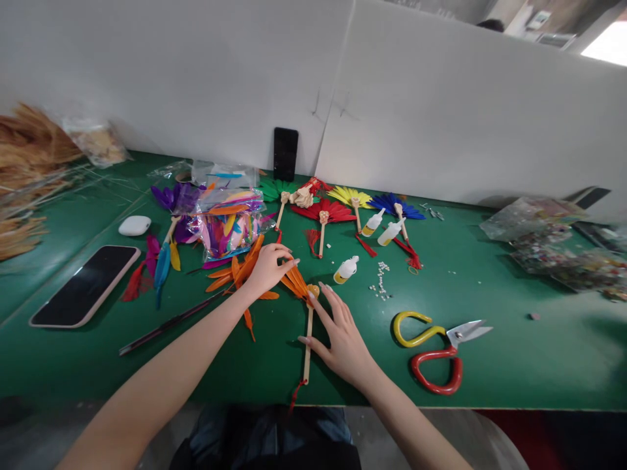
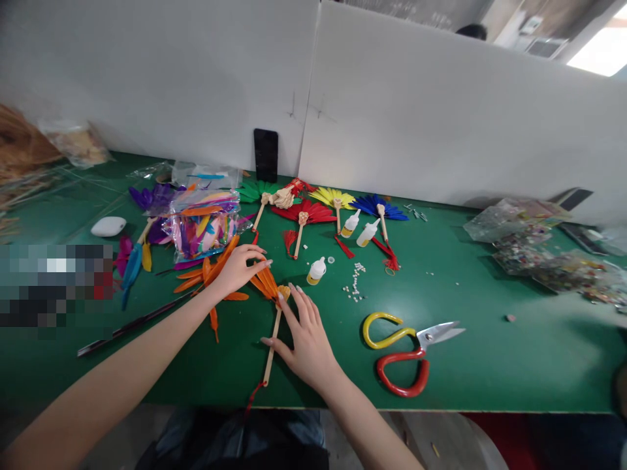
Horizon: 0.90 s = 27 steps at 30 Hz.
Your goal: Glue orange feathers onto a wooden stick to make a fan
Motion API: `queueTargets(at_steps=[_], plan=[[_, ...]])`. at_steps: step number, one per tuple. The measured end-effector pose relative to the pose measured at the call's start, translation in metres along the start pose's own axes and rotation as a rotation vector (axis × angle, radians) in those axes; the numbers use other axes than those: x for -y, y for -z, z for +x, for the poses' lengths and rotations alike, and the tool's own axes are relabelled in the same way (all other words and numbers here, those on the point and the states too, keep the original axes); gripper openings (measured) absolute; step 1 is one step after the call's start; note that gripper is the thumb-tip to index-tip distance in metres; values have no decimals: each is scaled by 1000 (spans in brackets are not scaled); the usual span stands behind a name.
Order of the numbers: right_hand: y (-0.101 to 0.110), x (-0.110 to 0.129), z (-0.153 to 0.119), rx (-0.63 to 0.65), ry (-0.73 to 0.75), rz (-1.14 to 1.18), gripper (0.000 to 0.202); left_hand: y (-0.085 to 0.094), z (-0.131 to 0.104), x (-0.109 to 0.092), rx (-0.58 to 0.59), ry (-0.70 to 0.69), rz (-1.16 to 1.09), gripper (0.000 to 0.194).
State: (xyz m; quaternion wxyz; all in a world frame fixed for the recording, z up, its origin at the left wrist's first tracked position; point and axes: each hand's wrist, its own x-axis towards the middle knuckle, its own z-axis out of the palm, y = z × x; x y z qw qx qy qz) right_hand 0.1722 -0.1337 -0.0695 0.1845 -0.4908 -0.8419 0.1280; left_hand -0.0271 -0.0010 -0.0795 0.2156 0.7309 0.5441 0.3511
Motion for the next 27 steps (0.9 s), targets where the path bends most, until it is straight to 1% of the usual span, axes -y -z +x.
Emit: queueTargets(at_steps=[4, 10, 13, 15, 17, 22, 27], plan=[[1, 0, 0, 1, -2, 1, 73, 6, 1, -5, 4, -8, -19, 16], [1, 0, 0, 15, -3, 0, 70, 32, 5, -12, -65, 20, 1, 24], [1, 0, 0, 17, -2, 7, 70, 41, 6, -13, -36, 12, 39, 23], [1, 1, 0, 18, -4, 6, 69, 41, 5, -12, 17, 4, 78, 25], [1, 1, 0, 21, -10, 3, 69, 37, 4, -9, 62, 6, 122, 30], [0, 1, 0, 25, -5, -3, 70, 28, 1, -3, 141, 25, 170, 32], [0, 1, 0, 24, -12, -5, 69, 30, 2, -3, 196, 21, 159, 31]])
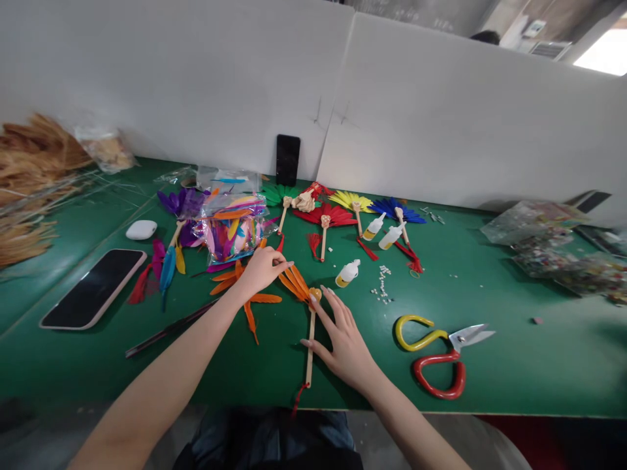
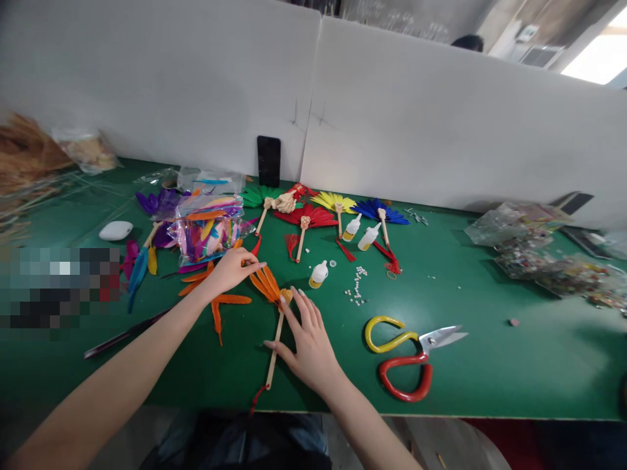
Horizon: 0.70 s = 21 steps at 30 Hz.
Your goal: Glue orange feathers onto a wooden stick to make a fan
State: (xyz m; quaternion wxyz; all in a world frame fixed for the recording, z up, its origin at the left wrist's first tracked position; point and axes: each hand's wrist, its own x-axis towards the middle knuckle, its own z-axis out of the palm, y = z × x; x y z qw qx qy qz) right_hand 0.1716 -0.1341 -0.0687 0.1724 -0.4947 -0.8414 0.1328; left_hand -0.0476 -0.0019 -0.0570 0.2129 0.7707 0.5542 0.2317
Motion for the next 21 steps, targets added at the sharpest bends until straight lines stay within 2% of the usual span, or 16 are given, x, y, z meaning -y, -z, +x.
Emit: queueTargets(at_steps=[21], plan=[[2, 1, 0, -1, 9, -14, 70, 9, 1, 1, -37, -15, -9, 31]])
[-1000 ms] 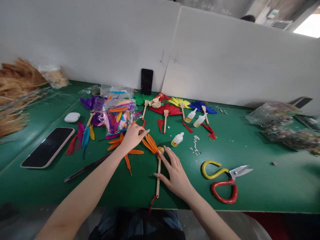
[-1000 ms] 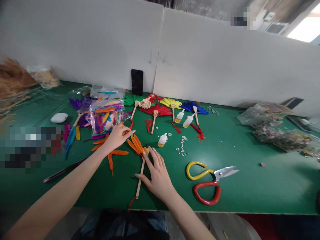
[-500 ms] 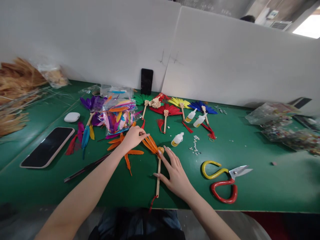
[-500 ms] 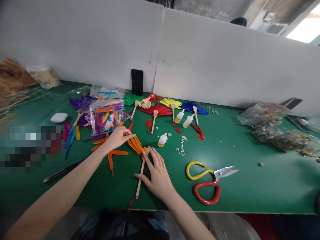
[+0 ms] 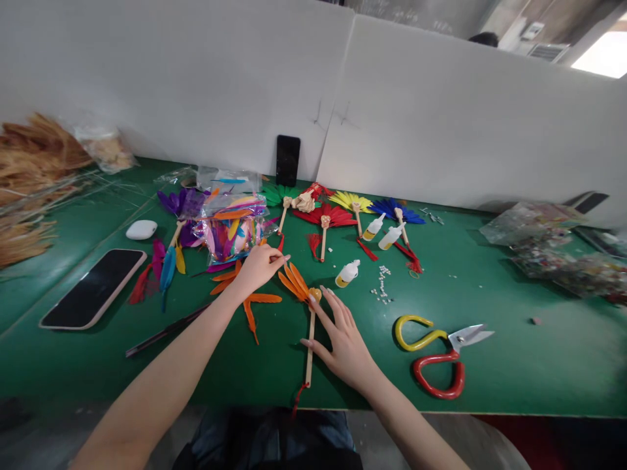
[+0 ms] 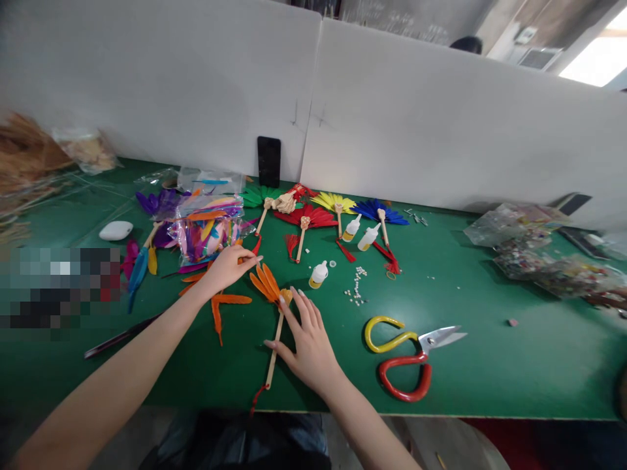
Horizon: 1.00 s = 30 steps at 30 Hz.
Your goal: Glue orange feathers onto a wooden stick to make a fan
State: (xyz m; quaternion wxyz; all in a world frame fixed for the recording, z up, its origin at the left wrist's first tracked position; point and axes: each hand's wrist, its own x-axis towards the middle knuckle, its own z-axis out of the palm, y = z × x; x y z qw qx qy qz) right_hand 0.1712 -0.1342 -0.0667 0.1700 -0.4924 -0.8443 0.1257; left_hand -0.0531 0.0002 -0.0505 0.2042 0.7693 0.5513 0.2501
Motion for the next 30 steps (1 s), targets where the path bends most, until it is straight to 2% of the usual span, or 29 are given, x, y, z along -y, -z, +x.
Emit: queueTargets(at_steps=[8, 19, 30], plan=[[-1, 0, 0, -8, 2, -1, 71, 13, 2, 0, -61, 31, -11, 34], [0, 0, 0, -18, 23, -19, 68, 6, 1, 1, 8, 8, -30, 33], [0, 0, 1, -9, 25, -26, 66, 8, 0, -1, 13, 6, -30, 34]])
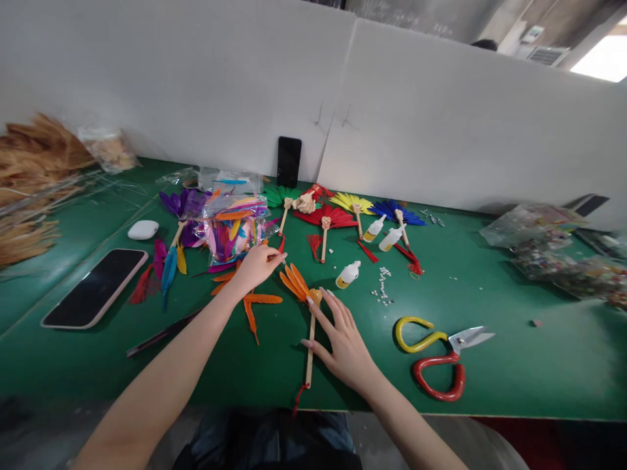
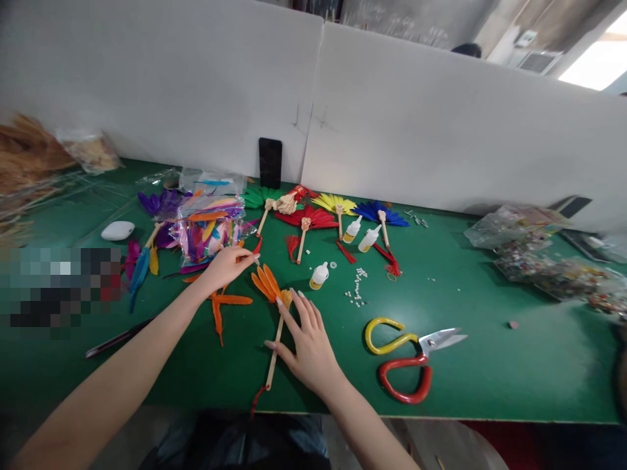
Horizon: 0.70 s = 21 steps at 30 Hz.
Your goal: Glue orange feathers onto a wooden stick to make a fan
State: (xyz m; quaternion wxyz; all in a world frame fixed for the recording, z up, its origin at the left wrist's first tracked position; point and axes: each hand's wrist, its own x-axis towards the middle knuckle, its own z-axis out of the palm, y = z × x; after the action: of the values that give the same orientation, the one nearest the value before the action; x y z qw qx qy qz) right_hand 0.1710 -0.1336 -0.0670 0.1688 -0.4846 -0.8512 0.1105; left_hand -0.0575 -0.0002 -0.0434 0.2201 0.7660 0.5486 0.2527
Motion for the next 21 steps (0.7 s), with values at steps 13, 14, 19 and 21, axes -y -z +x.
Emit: queueTargets(at_steps=[13, 14, 19, 21], plan=[[0, 0, 0, 6, 9, -8, 63, 0, 0, 0, 18, -5, -30, 33], [0, 0, 0, 7, 10, -10, 62, 0, 0, 0, 27, -6, -39, 33], [-1, -1, 0, 1, 13, -8, 62, -2, -1, 0, 58, -7, -71, 32], [0, 0, 0, 1, 11, 2, 63, -1, -1, 1, 51, -1, -71, 31]])
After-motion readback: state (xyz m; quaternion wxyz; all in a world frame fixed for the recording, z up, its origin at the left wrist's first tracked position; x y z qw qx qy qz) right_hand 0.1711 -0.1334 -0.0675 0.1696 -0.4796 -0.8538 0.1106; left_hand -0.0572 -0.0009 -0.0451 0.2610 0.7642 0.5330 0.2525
